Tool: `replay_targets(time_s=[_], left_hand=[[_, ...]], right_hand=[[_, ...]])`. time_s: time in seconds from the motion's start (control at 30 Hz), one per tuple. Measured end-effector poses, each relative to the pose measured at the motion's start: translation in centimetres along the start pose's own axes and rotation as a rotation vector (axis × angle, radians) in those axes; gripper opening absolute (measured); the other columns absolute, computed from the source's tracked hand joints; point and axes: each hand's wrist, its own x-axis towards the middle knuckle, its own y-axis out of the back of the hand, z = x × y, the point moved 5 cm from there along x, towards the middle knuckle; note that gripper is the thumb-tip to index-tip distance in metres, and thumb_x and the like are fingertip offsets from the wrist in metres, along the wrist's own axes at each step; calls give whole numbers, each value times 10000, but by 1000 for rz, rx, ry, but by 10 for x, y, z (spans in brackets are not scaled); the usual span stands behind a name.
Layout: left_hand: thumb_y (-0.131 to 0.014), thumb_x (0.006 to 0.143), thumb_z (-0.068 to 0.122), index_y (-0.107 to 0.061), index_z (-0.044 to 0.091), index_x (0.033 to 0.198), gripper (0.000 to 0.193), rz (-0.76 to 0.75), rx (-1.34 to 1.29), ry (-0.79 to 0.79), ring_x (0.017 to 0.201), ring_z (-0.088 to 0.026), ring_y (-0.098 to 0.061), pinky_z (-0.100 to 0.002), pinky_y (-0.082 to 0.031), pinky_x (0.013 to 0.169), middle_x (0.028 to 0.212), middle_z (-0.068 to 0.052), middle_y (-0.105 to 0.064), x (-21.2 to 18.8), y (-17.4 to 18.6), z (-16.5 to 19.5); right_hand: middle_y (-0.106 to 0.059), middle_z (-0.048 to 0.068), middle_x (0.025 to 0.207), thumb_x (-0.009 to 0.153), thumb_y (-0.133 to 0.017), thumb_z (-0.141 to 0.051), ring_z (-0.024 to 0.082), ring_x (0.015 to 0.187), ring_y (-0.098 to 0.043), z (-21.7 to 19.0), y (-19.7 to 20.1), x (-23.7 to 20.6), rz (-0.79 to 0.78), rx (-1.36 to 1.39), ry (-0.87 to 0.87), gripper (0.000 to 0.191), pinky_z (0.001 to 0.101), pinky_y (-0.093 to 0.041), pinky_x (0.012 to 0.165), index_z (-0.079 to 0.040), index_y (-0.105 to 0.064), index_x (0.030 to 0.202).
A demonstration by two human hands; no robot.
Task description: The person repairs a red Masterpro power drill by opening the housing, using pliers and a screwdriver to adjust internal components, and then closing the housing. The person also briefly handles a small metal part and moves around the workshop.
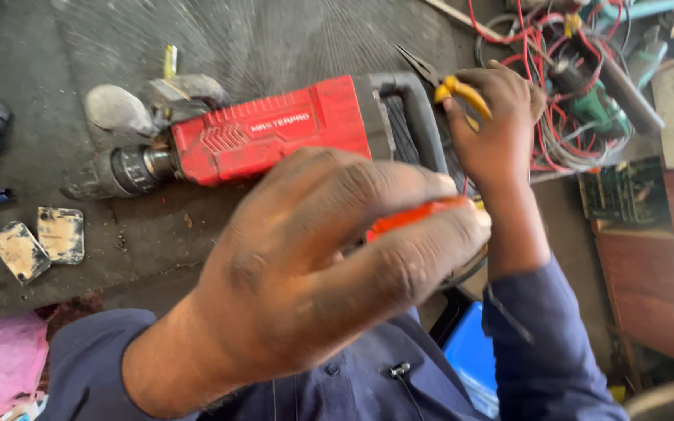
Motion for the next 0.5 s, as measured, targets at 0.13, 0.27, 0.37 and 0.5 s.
replay_targets(time_s=[0.13, 0.27, 0.37, 0.5], left_hand=[[-752, 972, 152, -674, 103, 1226, 271, 23, 94, -33, 1010, -213, -664, -406, -525, 902, 1190, -67, -645, 8, 1, 1], [-799, 947, 175, -704, 134, 1244, 315, 92, 160, 6, 1037, -266, -633, -429, -521, 905, 1218, -79, -592, 0, -2, 7], [-802, 942, 129, -707, 125, 1261, 332, 181, 177, -3, 1022, -233, -614, -411, -534, 876, 1239, -81, -551, -25, -7, 7], [-726, 867, 133, -688, 124, 1146, 281, 561, 19, 114, 1020, -251, -657, -436, -611, 857, 1245, -111, -555, -73, -50, -2]], right_hand=[[-570, 195, 1414, 1167, -633, -324, 276, 1277, -600, -96, 71, -25, -32, 1183, -62, 389, 434, -490, 1126, -212, -475, 1504], [-580, 225, 1355, 1118, -564, -320, 255, 1124, -693, -131, 102, -13, -58, 1058, 391, 408, 359, -619, 874, -248, -452, 1504], [-705, 201, 1168, 1066, -609, -148, 261, 931, -781, -132, 103, -1, -53, 909, 538, 306, 325, -656, 693, -206, -548, 1360], [-719, 136, 1045, 1006, -744, -114, 247, 866, -802, -143, 99, 13, -204, 980, 819, 245, 351, -689, 724, -131, -621, 1218]])
